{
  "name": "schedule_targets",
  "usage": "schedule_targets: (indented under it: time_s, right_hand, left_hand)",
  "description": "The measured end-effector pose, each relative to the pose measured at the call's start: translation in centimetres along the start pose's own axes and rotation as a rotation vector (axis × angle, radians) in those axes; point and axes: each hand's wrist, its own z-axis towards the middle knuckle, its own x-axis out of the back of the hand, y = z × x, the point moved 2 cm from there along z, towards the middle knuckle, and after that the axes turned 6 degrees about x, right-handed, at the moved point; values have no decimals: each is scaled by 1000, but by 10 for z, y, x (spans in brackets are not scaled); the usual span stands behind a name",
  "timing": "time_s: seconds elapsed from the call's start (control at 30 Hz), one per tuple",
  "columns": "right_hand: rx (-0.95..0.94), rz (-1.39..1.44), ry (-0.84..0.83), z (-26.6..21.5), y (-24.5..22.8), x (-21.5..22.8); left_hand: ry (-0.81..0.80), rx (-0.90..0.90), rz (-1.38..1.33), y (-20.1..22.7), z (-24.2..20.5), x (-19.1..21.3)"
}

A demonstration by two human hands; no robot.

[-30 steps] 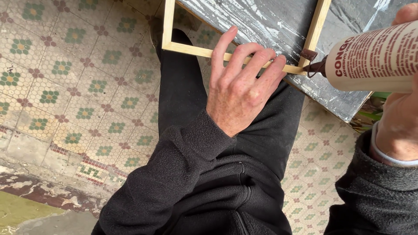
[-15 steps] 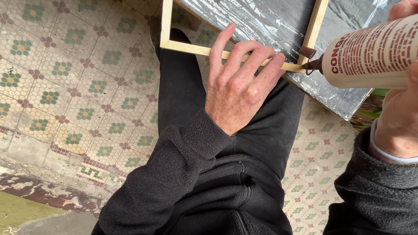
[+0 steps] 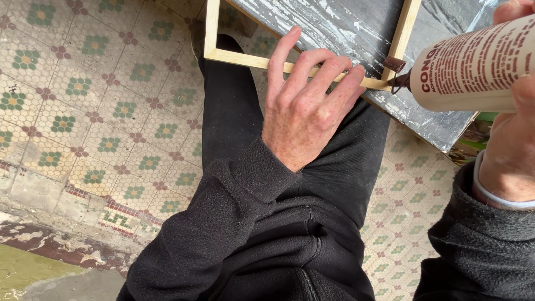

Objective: Assembling wooden picture frames by applying vinyl adhesive and using metal fasteners.

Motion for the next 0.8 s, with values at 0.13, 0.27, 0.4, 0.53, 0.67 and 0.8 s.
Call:
schedule_targets:
  time_s: [0.13, 0.27, 0.4, 0.53, 0.67, 0.8]
  right_hand:
    - [24, 0, -29, 7, -12, -4]
    - [50, -25, -22, 2, 2, 2]
    - [-2, -12, 3, -3, 9, 5]
    - [-11, 17, -2, -1, 3, 4]
    - [-15, 27, 0, -9, 14, 9]
    - [5, 11, -7, 1, 3, 4]
  left_hand:
    - [6, 2, -2, 0, 0, -1]
    - [7, -11, -2, -1, 0, -2]
    - [2, -7, 15, -1, 0, -2]
    - [4, -7, 5, -1, 0, -1]
    - [1, -12, 7, -1, -1, -3]
    - [7, -10, 11, -1, 0, -2]
